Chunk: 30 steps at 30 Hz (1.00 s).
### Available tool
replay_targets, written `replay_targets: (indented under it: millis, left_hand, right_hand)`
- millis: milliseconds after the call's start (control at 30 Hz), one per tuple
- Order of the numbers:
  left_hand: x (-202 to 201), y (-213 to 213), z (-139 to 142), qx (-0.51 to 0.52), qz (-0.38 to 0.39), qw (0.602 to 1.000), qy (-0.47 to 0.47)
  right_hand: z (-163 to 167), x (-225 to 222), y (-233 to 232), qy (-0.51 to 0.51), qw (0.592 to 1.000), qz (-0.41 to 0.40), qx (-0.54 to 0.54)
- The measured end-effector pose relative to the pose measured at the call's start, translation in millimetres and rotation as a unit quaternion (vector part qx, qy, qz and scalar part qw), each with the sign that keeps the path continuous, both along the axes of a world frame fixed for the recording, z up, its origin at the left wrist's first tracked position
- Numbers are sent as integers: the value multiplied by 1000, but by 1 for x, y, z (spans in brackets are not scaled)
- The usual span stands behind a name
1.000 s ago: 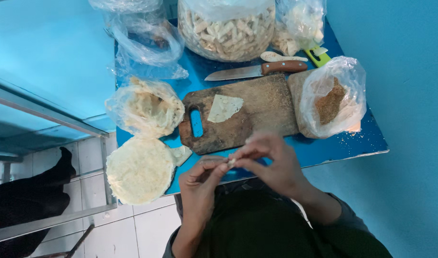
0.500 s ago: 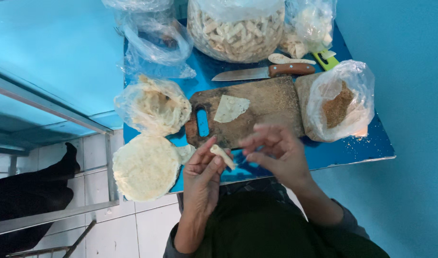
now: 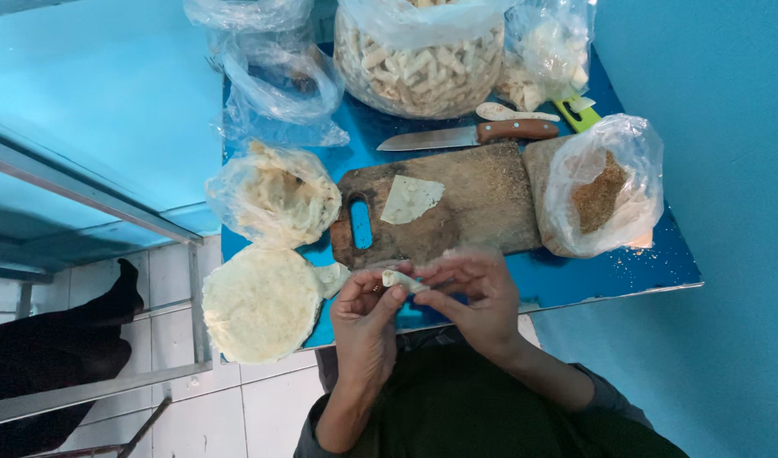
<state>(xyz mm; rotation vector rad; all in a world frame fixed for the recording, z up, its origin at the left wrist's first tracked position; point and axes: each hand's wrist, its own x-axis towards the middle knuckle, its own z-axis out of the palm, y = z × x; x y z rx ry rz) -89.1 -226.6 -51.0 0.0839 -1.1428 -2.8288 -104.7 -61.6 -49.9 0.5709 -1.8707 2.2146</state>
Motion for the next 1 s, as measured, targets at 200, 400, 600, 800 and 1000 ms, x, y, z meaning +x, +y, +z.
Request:
replay_targets:
  millis: [200,400,600,800,1000]
  left_hand:
    - [2,1,-1,-71,21,997,-1]
    - [5,-2,9,-238,67,967,58]
    - [8,-4,20,-234,-42,970,41]
    - [10,-10,21,-200,-102,974,-25]
    - [11,-9,15,-194,-114,974,-41]
  right_hand:
    - [6,-8,6,-224,963,103,-113]
    - [23,-21,24,-100,995,28,-2]
    - [41,-24,41,139,958,29,250]
    - [62,-29,42,-39,966,168,195]
    - [75,-28,46,-9,954,170,248]
